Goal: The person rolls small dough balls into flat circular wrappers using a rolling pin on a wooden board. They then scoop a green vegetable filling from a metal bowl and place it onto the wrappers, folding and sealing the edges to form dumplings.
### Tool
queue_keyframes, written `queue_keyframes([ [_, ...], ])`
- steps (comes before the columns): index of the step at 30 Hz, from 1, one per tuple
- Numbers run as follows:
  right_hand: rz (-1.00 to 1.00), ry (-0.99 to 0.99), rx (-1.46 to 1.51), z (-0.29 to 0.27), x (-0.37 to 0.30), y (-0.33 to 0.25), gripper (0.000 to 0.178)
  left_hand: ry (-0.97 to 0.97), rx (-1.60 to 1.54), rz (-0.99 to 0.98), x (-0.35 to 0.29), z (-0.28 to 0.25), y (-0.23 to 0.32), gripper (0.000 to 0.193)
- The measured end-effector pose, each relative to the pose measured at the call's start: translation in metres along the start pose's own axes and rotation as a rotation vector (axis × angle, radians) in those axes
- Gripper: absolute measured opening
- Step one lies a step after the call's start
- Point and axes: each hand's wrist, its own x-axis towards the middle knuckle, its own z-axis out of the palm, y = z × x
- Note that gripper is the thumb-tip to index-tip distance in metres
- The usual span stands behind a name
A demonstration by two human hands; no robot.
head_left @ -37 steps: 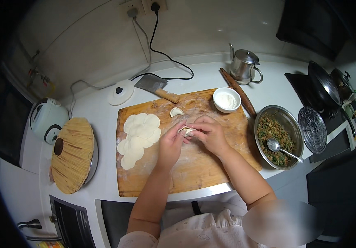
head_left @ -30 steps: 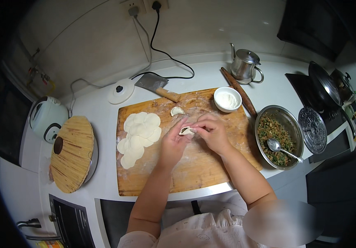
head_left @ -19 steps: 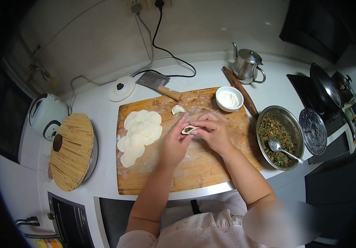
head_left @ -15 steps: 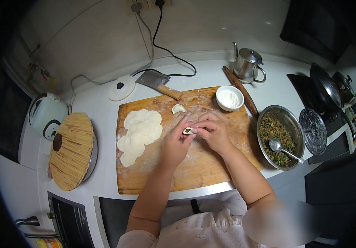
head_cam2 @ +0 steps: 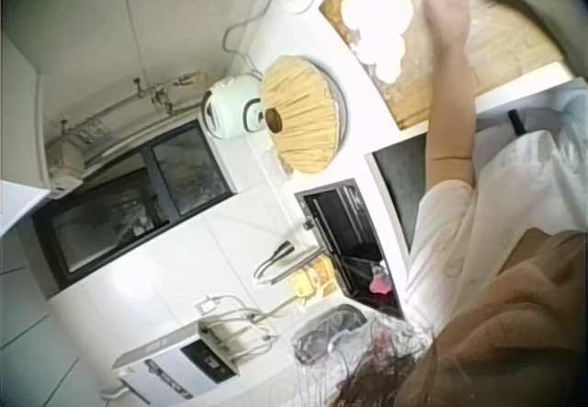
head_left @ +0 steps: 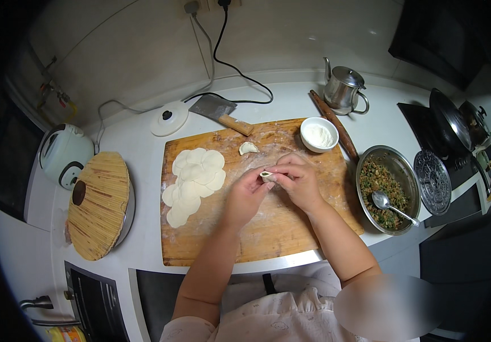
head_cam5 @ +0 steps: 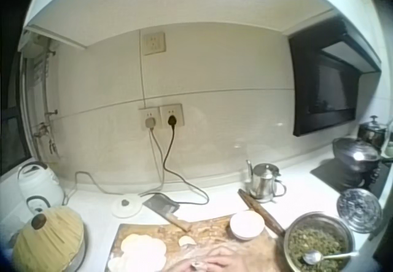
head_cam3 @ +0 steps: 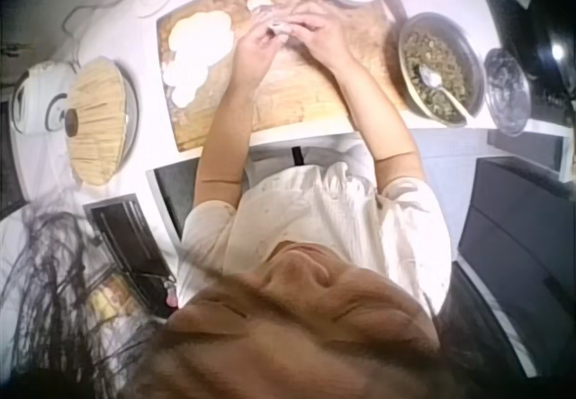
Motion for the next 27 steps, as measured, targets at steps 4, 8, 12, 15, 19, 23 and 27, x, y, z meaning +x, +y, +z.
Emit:
queue_keyframes([
  [4,-0.029,0.005,-0.046,-0.001,0.0,0.001,0.016,-0.011,0.003,0.015,0.001,-0.001,-0.002,0.036],
  [8,-0.081,0.029,-0.107,0.0,0.001,0.001,0.014,-0.021,0.024,0.0,0.001,-0.003,-0.002,0.034],
  [12,-0.078,0.021,-0.079,0.002,0.001,0.002,0.012,-0.008,-0.001,0.023,0.002,-0.003,-0.004,0.033],
  [15,-0.047,-0.019,-0.072,0.002,0.001,0.002,0.011,-0.029,0.077,-0.01,0.003,-0.007,-0.008,0.033],
  [19,-0.025,-0.026,-0.097,0.0,0.001,0.004,0.01,-0.009,0.1,-0.065,0.001,-0.004,-0.005,0.031],
  [23,-0.073,-0.008,-0.16,0.0,0.002,0.004,0.01,-0.059,-0.031,-0.102,-0.001,-0.002,0.003,0.028],
  [27,-0.042,-0.004,-0.117,0.003,0.002,0.007,0.01,-0.094,-0.02,-0.15,0.0,-0.01,0.001,0.026],
])
